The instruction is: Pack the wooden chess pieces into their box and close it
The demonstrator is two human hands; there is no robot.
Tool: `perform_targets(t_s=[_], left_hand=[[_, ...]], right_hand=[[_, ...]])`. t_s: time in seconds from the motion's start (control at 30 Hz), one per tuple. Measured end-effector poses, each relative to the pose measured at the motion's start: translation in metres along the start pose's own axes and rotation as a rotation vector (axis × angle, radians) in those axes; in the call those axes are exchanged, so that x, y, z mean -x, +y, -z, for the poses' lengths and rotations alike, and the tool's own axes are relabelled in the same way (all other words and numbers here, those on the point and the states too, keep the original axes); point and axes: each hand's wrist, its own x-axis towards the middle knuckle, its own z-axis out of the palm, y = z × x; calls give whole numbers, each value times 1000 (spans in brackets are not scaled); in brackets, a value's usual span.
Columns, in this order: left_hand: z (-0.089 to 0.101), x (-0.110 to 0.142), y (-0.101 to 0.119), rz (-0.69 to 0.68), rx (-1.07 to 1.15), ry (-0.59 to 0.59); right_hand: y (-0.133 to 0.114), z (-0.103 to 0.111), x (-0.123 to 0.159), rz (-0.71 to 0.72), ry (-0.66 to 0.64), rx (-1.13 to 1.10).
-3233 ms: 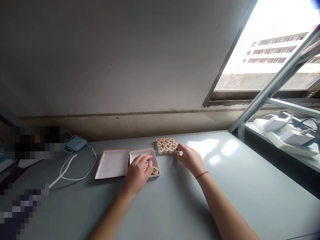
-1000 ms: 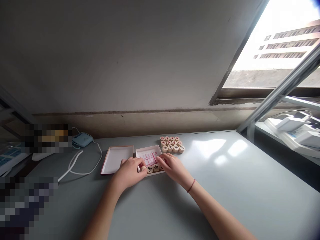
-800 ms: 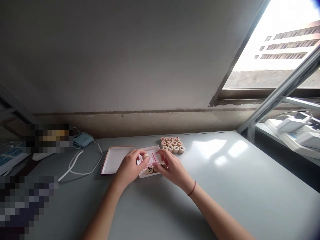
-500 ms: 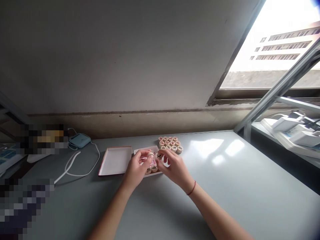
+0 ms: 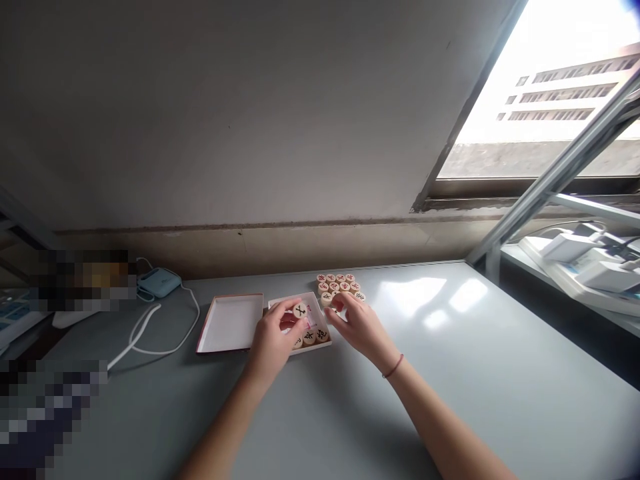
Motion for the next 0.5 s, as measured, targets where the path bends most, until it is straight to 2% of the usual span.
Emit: perform_targets(t_s=[0.1, 0.17, 0.33, 0.5], left_hand=[[-7, 5, -1, -231, -211, 2], [-11, 7, -3, -324, -284, -3], [-14, 9, -4, -384, -386, -13], [-12, 9, -2, -433, -471, -36]], right_hand=[[-18, 3, 5, 65, -40, -239], [-25, 3, 8, 79, -77, -298], [-30, 4, 12, 88, -112, -251], [-26, 8, 10, 83, -75, -147]])
